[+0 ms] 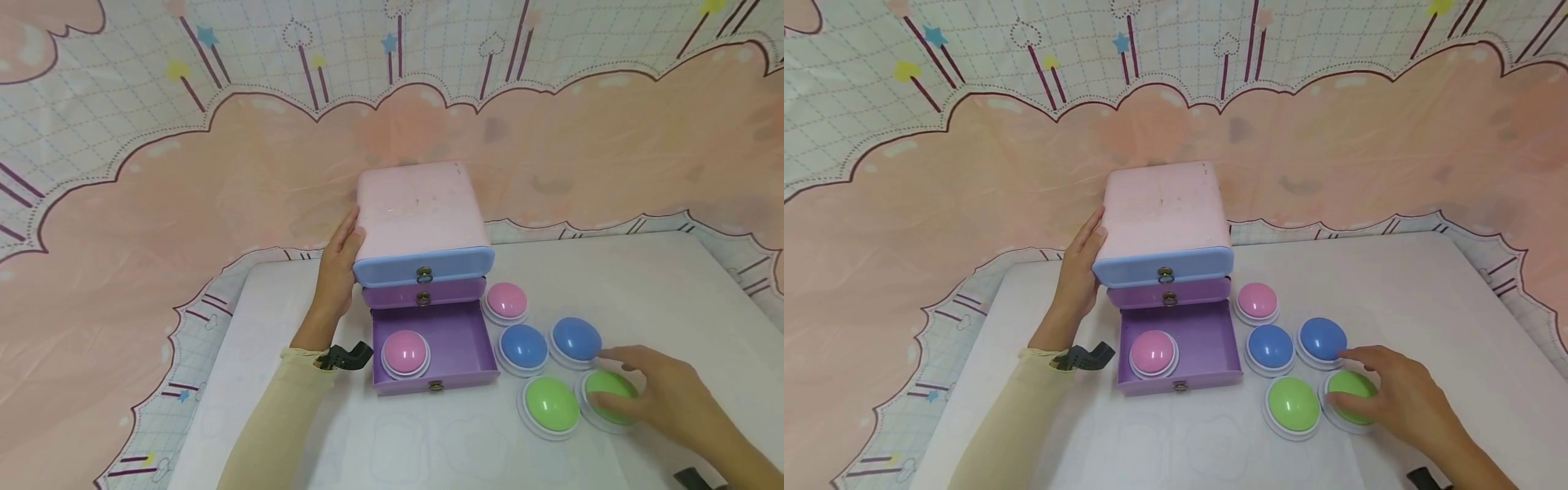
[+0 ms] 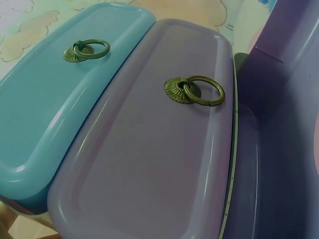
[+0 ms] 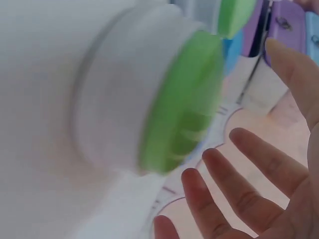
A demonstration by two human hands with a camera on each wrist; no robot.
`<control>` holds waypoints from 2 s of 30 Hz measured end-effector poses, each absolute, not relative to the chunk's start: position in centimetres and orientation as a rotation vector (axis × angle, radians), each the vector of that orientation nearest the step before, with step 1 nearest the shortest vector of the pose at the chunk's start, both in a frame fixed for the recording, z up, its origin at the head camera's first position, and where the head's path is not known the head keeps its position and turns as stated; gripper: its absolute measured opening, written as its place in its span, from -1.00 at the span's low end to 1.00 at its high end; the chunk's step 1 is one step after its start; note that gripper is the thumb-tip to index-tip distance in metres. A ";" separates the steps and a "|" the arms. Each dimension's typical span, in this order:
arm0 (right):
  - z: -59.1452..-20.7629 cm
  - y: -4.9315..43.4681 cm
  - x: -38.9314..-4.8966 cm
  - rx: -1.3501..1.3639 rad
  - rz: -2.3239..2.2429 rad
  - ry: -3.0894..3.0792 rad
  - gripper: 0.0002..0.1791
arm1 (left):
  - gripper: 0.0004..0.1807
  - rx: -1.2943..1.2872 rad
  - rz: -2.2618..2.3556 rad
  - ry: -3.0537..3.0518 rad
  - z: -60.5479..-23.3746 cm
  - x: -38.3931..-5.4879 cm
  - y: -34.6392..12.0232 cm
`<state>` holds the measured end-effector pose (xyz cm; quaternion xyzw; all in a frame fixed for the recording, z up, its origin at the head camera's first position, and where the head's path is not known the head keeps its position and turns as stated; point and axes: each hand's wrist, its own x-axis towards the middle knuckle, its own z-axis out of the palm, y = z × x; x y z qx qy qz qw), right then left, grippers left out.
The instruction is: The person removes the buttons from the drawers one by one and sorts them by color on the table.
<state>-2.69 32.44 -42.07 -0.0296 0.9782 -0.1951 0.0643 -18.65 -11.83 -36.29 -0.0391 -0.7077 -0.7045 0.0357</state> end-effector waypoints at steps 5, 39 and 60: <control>-40.8 30.6 -3.4 -0.227 -0.654 2.994 -0.09 | -0.45 -0.111 -2.159 -2.175 -36.3 -18.7 -11.9; -39.3 14.8 -10.2 -0.933 -1.040 2.843 -0.38 | -0.45 -0.081 -2.234 -2.131 -36.2 -18.7 -11.8; -41.3 8.6 -11.7 -0.843 -1.003 2.742 -0.47 | -0.45 -0.080 -2.218 -2.136 -36.3 -18.6 -11.9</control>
